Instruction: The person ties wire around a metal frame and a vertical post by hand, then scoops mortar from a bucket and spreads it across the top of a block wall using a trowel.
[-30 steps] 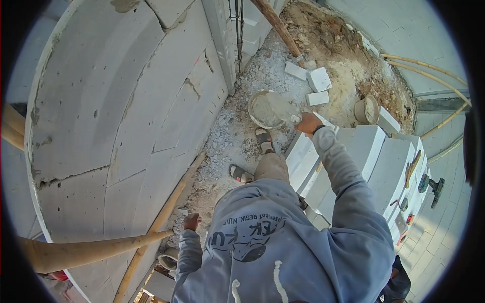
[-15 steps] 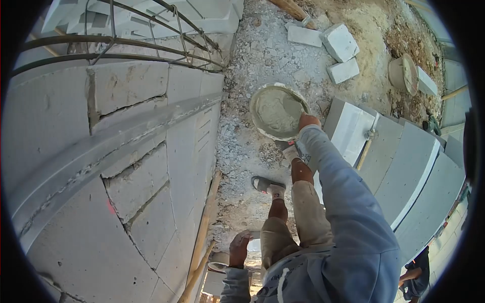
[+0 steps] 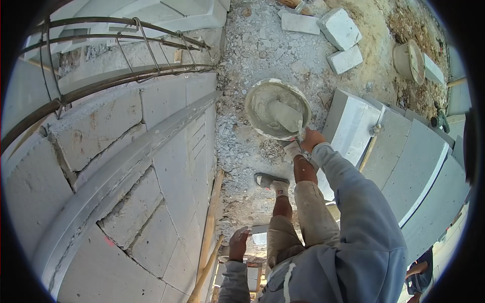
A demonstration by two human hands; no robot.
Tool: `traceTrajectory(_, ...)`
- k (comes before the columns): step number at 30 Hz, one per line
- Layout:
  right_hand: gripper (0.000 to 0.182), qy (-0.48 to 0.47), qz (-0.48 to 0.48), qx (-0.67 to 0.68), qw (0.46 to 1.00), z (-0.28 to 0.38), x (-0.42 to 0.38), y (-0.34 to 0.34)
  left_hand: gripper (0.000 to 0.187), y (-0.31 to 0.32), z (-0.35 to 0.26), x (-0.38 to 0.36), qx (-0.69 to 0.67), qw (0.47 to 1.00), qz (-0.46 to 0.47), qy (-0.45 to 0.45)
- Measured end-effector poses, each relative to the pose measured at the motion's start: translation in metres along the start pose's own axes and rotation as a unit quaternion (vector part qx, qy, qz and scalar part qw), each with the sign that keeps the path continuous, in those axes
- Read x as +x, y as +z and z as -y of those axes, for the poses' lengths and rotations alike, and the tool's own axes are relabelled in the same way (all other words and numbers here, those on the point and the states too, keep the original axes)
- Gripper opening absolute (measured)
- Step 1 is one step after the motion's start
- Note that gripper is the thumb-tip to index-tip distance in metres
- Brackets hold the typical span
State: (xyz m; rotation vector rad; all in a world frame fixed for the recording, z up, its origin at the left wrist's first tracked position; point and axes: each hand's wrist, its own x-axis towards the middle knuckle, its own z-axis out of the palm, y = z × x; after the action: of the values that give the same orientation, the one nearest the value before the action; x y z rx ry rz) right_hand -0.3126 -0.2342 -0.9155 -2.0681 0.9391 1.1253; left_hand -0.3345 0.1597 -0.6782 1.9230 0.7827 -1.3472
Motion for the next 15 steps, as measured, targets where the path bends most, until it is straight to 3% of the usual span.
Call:
traceTrajectory(3, 0.053, -0.055, -0.034, 0.000, 0.998, -0.031, -0.061, -0.025, 0.033, 0.000, -0.007, 0.001, 0.043, 0.995, 0.005, 0.090)
traceTrajectory(7, 0.054, -0.130, -0.105, 0.028, 0.986, -0.052, -0.141, -0.062, 0.034, 0.000, -0.018, -0.023, 0.007, 0.992, 0.034, 0.123)
traceTrajectory(9, 0.055, -0.169, -0.115, 0.050, 0.978, -0.044, -0.183, -0.088, 0.035, -0.015, -0.010, -0.025, 0.084, 0.983, 0.048, 0.158)
traceTrajectory(11, 0.049, -0.208, -0.170, 0.081, 0.960, -0.026, -0.235, -0.119, 0.036, -0.022, -0.020, -0.043, 0.042, 0.977, 0.025, 0.208)
traceTrajectory(13, 0.044, -0.292, -0.194, 0.138, 0.926, -0.007, -0.284, -0.141, 0.036, -0.037, -0.021, -0.067, 0.149, 0.961, -0.061, 0.226)
traceTrajectory(15, 0.040, -0.351, -0.200, 0.203, 0.892, 0.026, -0.340, -0.166, 0.038, -0.059, 0.018, -0.046, 0.139, 0.956, -0.127, 0.225)
